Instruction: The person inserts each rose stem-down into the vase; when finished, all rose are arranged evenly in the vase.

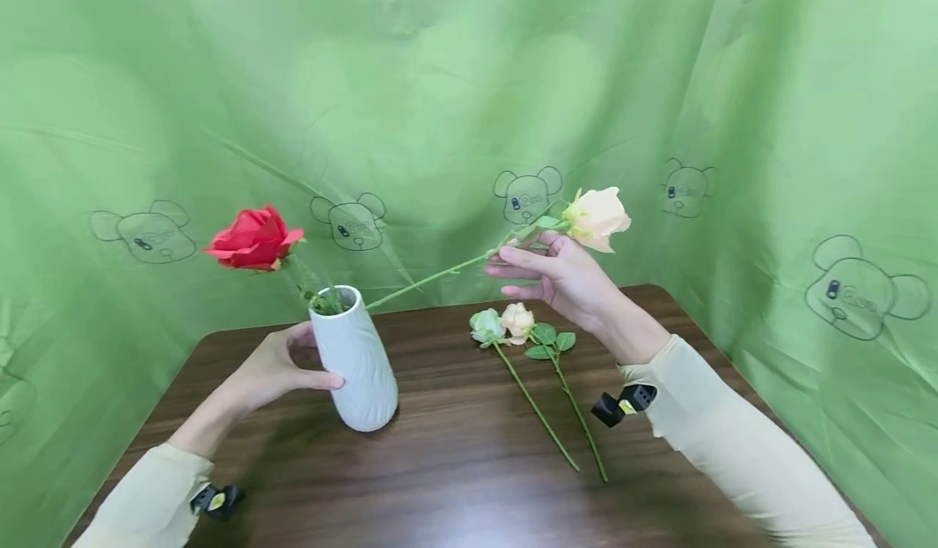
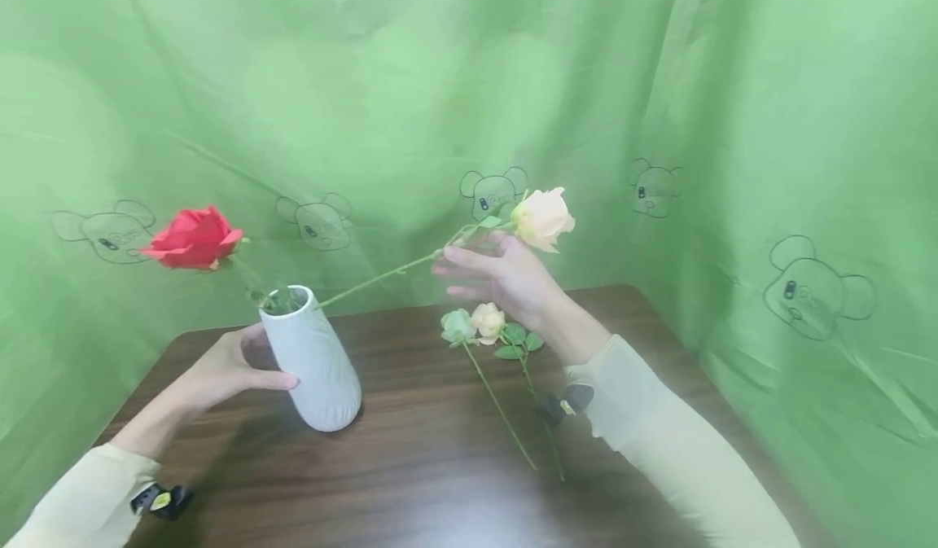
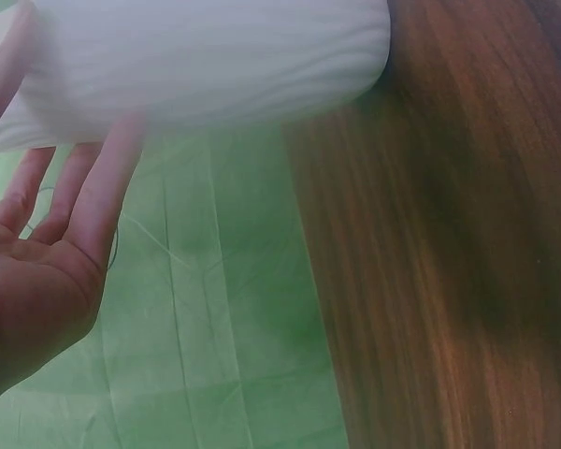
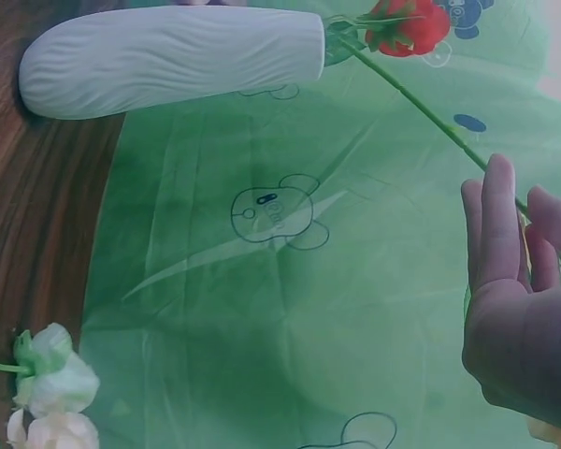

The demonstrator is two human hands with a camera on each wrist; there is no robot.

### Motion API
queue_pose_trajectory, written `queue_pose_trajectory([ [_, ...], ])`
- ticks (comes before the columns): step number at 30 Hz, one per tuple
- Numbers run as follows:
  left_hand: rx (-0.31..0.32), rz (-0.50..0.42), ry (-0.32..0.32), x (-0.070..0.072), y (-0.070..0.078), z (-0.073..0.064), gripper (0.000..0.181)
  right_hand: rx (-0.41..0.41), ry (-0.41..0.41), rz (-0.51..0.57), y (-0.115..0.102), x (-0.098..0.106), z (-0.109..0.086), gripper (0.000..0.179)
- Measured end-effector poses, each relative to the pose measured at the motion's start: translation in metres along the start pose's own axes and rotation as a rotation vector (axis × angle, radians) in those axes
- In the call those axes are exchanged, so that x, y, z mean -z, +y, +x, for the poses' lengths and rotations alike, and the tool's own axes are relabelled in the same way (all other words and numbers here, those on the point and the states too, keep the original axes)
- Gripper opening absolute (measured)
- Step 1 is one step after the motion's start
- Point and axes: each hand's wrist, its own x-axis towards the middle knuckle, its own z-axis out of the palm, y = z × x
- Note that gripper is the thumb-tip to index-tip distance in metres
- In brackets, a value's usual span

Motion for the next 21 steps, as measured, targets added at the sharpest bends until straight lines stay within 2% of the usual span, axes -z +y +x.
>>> queue_pose_trajectory([
  [4, -0.005, -0.015, -0.012, -0.001, 0.0, 0.004, 0.076, 0.0, 0.006, -0.018, -0.004, -0.004, 0.002, 0.012],
  [6, 0.003, -0.004, 0.001, 0.004, 0.0, 0.0, 0.076, -0.004, -0.008, -0.023, -0.003, -0.009, 0.007, 0.015],
  [12, 0.008, 0.008, 0.016, 0.008, -0.001, -0.005, 0.074, -0.01, -0.019, -0.041, -0.004, -0.019, 0.015, 0.017],
  [21, -0.011, -0.007, 0.001, 0.002, -0.003, 0.002, 0.073, 0.005, 0.004, -0.07, -0.012, -0.02, 0.013, 0.011],
])
